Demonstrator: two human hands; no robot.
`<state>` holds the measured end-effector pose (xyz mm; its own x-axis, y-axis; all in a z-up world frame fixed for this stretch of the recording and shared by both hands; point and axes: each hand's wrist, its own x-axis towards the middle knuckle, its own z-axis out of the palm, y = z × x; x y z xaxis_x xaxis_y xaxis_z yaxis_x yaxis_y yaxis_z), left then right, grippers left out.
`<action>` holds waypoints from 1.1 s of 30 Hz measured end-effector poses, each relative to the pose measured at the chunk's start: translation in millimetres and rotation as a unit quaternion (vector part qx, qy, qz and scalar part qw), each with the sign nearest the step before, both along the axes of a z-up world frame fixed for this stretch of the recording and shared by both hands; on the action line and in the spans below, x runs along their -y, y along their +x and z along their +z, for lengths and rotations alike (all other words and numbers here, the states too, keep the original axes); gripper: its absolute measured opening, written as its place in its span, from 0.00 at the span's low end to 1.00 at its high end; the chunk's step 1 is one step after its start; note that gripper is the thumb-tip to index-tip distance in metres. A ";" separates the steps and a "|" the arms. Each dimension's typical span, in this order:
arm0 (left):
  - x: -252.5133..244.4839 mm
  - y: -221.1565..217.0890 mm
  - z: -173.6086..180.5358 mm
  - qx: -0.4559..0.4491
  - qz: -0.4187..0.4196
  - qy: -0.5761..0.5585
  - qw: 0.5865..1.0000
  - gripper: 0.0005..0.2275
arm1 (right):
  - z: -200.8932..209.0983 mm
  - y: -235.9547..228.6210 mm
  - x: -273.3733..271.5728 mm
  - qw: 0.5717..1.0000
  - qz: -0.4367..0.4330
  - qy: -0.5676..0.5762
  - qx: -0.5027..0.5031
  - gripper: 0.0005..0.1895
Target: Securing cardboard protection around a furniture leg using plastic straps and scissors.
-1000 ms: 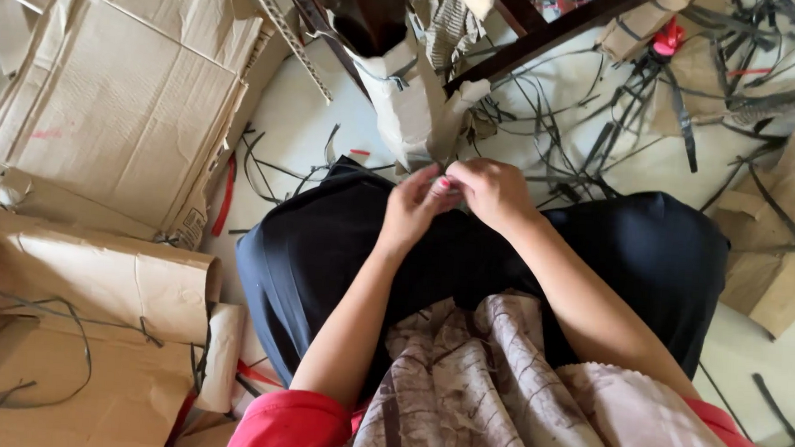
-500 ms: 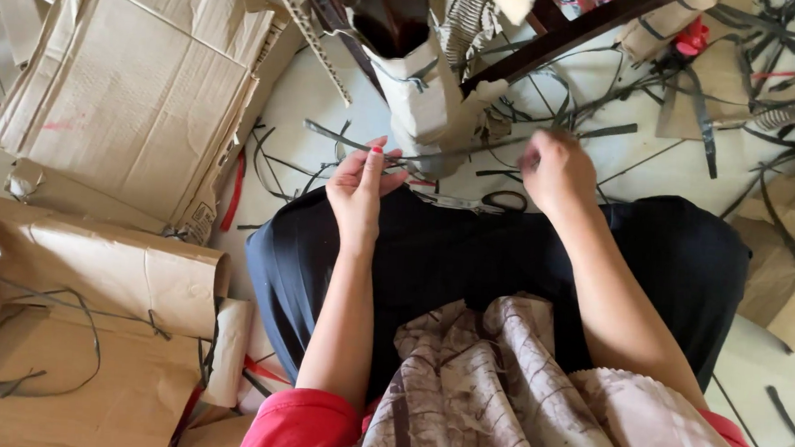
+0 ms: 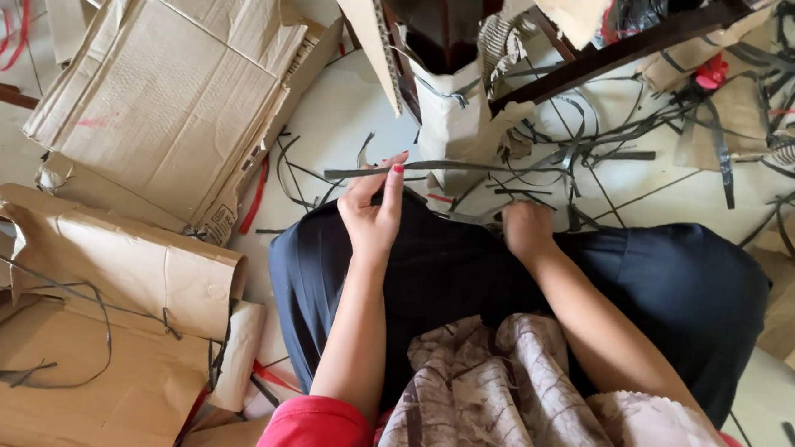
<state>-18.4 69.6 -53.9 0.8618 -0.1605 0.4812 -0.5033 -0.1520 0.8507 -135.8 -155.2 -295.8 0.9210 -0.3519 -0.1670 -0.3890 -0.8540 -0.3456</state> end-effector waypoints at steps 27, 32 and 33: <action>0.6 8.3 -32.2 -0.190 -0.145 -0.394 0.887 0.09 | 141.6 -101.2 -21.9 0.524 0.043 0.850 -0.040 0.59; 3.4 7.4 -26.2 -0.196 -0.154 -0.392 0.885 0.10 | 131.1 -96.2 -12.5 0.546 0.027 0.837 0.014 0.57; 3.2 5.9 -24.8 -0.197 -0.156 -0.401 0.881 0.11 | 131.2 -96.1 -12.1 0.555 0.016 0.831 0.034 0.55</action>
<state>-12.5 66.3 -78.7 0.9614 -0.1646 0.2205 -0.0550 0.6701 0.7402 -232.0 -143.1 -164.6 0.9463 0.2533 -0.2007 -0.3208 0.6607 -0.6787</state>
